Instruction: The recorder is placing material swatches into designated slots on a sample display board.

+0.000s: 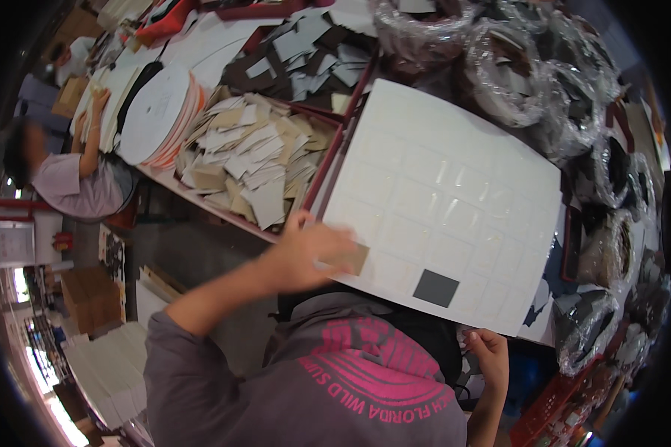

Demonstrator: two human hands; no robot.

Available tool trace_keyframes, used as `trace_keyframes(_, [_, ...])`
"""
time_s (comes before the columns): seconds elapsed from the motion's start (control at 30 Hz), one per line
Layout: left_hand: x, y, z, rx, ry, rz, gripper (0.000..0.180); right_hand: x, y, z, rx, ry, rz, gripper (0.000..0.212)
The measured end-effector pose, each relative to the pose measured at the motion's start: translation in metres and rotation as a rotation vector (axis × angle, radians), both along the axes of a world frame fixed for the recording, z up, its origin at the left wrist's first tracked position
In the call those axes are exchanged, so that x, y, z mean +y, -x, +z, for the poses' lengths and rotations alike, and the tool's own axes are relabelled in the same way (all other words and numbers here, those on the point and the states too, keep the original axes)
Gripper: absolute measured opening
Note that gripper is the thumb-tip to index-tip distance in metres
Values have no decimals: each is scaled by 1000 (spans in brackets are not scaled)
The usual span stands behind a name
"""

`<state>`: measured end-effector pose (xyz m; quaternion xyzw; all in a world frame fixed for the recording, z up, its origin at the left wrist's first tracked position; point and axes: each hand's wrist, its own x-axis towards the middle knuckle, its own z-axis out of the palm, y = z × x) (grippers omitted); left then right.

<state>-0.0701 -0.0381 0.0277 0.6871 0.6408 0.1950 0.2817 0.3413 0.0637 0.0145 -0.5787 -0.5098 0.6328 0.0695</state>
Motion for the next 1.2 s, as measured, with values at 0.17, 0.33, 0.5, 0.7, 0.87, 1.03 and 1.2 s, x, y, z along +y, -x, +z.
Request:
trace_keyframes(0.17, [161, 88, -22, 107, -465, 493, 17, 0, -14, 9, 63, 97, 75, 24])
trace_keyframes(0.33, [228, 198, -94, 925, -208, 443, 55, 12, -20, 37, 166, 131, 12, 28])
trace_keyframes(0.5, [238, 199, -77, 1109, -451, -54, 15, 44, -77, 56, 95, -114, -74, 27])
trace_keyframes(0.7, [229, 171, -37, 751, -232, 46, 7, 208, -144, 82, -59, -913, -484, 21])
trace_keyframes(0.87, [191, 185, -17, 512, -603, 226, 17, 346, -211, 28, -880, -968, -379, 35])
trace_keyframes(1.03, [145, 86, 18, -597, -429, 500, 15, 362, -283, 13, -1145, -1095, -261, 30])
trace_keyframes(1.2, [55, 11, 19, -911, -76, 709, 25, 339, -241, 38, -975, -1408, -501, 35])
